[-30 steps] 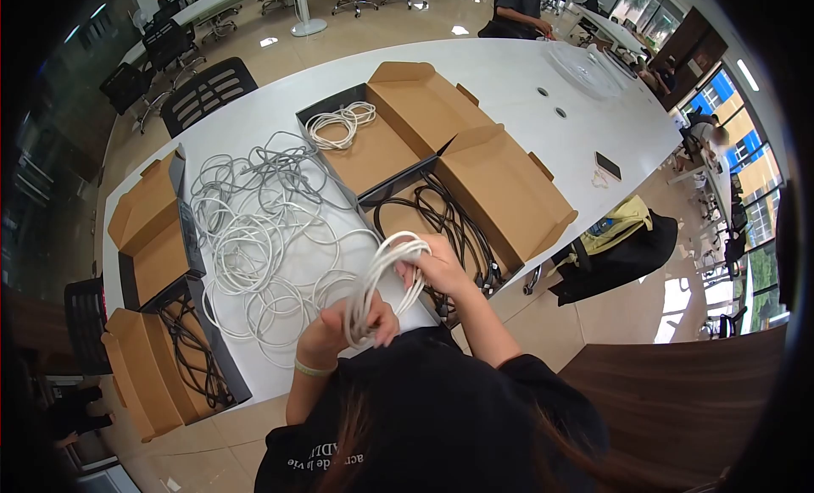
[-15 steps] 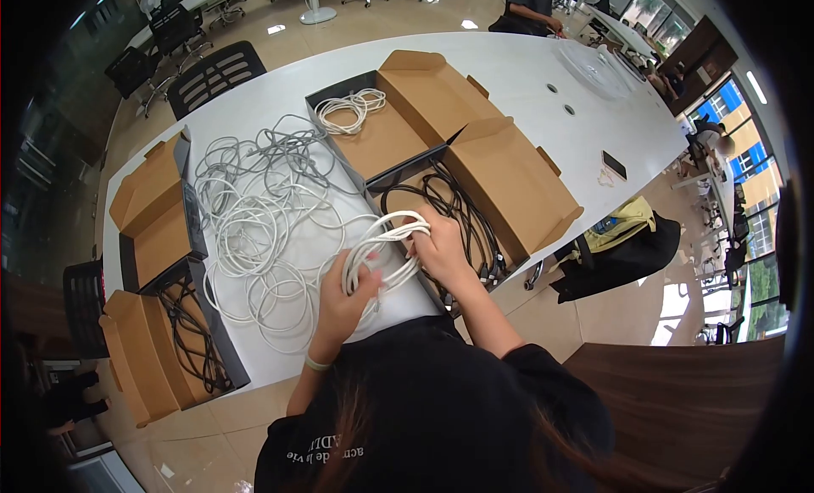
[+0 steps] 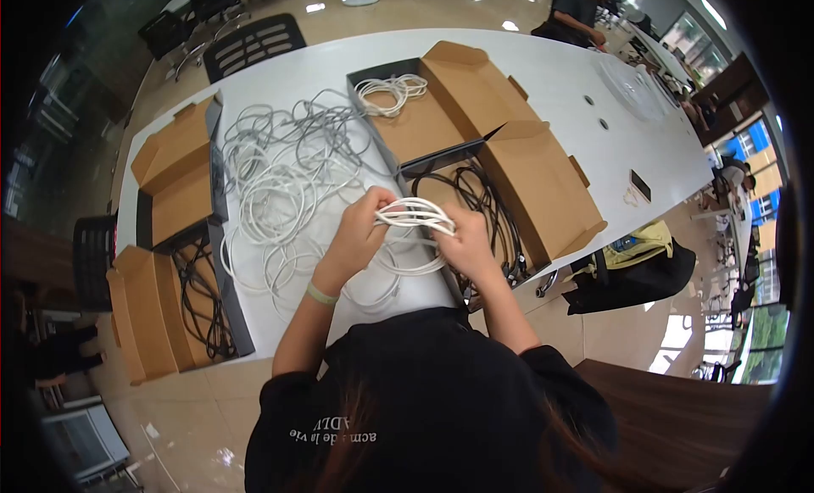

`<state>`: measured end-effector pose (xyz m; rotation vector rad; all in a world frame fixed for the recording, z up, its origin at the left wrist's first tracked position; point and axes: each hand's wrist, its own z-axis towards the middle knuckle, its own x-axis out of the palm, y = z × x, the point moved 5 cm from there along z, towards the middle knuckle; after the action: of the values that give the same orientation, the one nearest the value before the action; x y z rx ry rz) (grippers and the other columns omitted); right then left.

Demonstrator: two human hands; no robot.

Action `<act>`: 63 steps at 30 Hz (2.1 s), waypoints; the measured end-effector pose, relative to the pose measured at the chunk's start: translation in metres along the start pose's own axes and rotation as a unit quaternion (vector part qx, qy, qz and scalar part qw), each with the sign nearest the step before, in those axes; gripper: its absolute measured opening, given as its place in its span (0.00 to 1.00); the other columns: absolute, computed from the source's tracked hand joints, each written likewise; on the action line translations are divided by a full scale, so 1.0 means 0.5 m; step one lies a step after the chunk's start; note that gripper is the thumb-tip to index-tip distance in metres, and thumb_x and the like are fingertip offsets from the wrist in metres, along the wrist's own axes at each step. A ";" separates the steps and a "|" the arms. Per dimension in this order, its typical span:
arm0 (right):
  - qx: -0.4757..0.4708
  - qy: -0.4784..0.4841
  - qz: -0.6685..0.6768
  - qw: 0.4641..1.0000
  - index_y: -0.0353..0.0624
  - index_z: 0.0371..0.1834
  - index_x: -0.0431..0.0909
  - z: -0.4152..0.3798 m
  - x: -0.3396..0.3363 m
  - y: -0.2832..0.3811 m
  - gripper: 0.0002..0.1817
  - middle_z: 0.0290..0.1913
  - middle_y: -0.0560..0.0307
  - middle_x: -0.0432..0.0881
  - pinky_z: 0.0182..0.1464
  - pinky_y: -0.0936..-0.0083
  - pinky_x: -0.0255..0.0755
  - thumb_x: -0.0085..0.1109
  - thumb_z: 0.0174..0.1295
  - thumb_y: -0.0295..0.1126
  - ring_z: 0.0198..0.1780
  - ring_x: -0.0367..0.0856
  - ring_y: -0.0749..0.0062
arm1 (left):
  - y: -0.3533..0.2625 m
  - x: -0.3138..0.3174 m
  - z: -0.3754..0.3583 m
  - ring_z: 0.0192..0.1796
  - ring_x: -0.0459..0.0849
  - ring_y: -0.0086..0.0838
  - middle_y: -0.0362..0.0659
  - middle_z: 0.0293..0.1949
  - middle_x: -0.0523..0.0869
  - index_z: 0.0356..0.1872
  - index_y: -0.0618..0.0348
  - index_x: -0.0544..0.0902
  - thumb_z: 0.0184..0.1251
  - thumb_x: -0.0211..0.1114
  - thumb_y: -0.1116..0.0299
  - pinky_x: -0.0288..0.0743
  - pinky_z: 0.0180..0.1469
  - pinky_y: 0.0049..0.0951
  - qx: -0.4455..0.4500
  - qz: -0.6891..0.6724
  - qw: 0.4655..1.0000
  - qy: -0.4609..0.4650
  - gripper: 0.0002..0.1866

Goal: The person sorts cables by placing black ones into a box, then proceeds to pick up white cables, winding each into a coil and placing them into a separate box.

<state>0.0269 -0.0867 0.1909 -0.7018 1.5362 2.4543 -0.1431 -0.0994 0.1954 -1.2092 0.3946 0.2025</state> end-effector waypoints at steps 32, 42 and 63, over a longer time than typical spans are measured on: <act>-0.121 -0.034 -0.252 0.960 0.43 0.30 0.75 0.004 -0.065 -0.077 0.07 0.29 0.56 0.77 0.27 0.71 0.70 0.62 0.54 0.33 0.27 0.77 0.59 | 0.021 0.042 -0.078 0.24 0.74 0.21 0.46 0.23 0.81 0.37 0.65 0.78 0.60 0.63 0.65 0.67 0.28 0.23 -0.073 -0.014 0.997 0.035 0.12; 0.161 0.162 0.174 0.958 0.39 0.34 0.76 -0.012 -0.038 -0.083 0.06 0.25 0.55 0.80 0.16 0.84 0.59 0.59 0.57 0.29 0.16 0.70 0.78 | 0.037 -0.017 -0.096 0.23 0.75 0.44 0.54 0.23 0.76 0.38 0.67 0.75 0.64 0.58 0.69 0.66 0.26 0.35 -0.063 0.120 0.973 -0.185 0.10; 0.186 -0.020 0.287 0.939 0.38 0.38 0.75 -0.009 0.024 -0.093 0.22 0.39 0.58 0.73 0.36 0.82 0.69 0.74 0.43 0.34 0.36 0.72 0.78 | 0.064 0.077 -0.074 0.18 0.57 0.11 0.30 0.19 0.60 0.29 0.52 0.64 0.72 0.49 0.58 0.52 0.17 0.13 -0.198 -0.472 0.844 -0.161 0.14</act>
<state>0.0350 -0.0707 0.1459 -0.1404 2.3652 2.3720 -0.1266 -0.1252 0.1412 -1.6114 -0.5891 -0.3898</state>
